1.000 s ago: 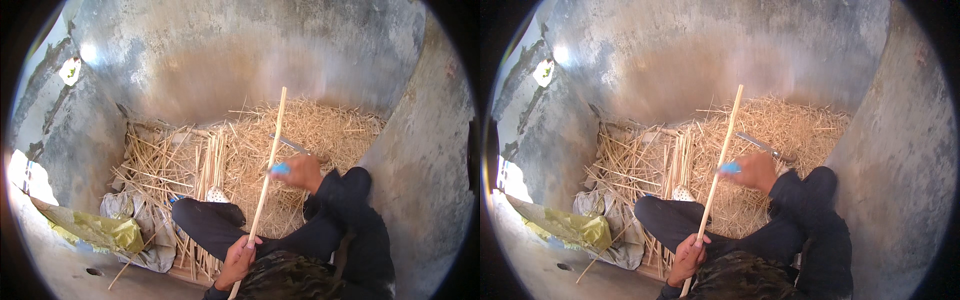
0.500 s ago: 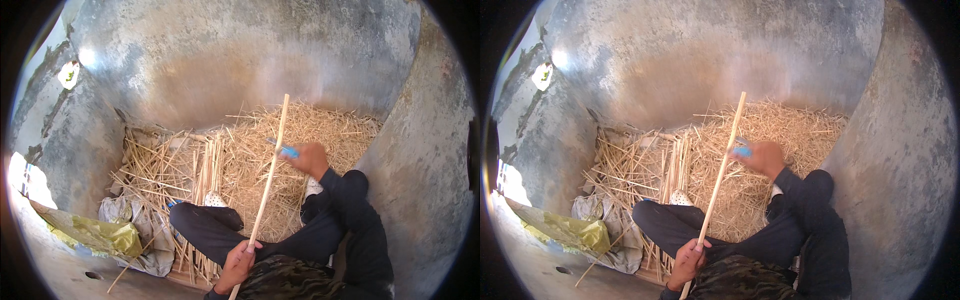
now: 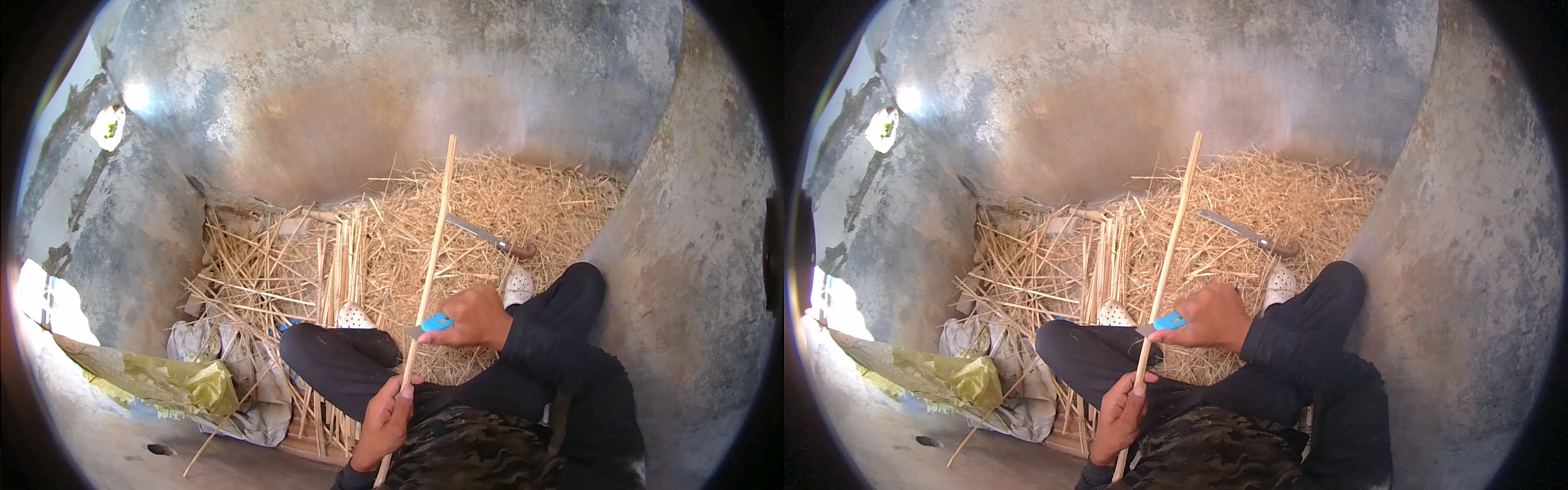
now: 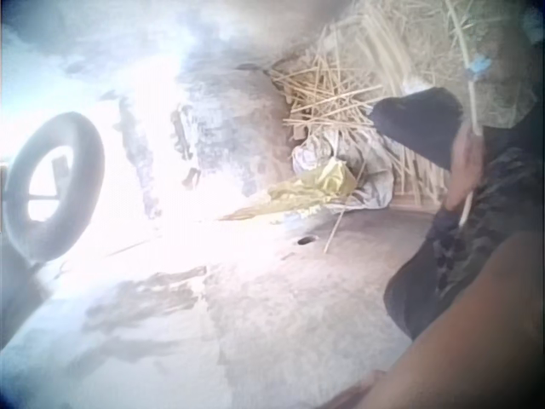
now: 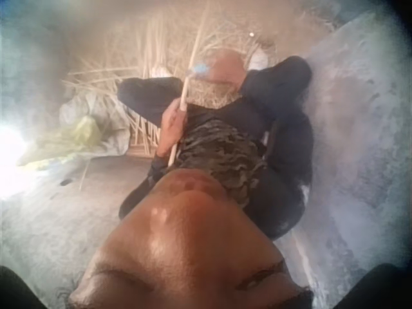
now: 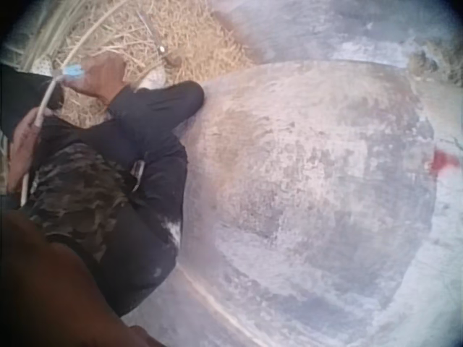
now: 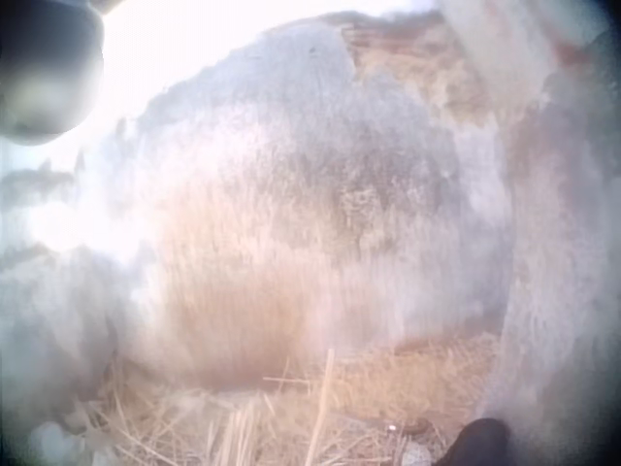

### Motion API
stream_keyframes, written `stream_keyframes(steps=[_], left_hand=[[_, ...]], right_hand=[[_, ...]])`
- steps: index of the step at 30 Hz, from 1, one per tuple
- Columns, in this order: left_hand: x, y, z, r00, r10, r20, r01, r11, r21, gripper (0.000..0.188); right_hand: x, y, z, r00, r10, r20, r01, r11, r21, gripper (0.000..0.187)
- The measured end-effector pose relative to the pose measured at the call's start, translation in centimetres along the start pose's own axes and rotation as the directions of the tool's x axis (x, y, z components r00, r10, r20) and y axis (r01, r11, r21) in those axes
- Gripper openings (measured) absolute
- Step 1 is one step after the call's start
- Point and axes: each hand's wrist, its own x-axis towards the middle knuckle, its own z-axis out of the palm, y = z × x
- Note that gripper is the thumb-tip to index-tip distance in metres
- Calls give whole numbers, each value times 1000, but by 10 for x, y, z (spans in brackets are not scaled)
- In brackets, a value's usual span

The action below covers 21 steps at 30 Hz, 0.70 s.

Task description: The person sits on a floor covered with straw and uses a knife to shave thin strips off long bamboo sticks. They hold the stick in one hand and scrape the blade along its length, creating a pile of processed sticks and shavings.

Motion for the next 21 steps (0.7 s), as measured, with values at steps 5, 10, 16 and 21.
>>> stream_keyframes(steps=[5,10,16,21], left_hand=[[8,1,-5,995,103,-9,-101,989,104,30],[4,12,-3,999,42,-11,-40,991,130,29],[1,3,-3,1000,-9,12,11,995,-98,29],[-1,3,-3,999,-13,47,12,1000,18,31]], right_hand=[[19,23,1,996,-17,-85,7,992,-125,67],[45,69,-7,954,233,-191,-269,944,-191,67],[17,32,1,996,51,-74,-63,985,-163,65],[29,94,1,947,285,-150,-306,941,-145,67]])
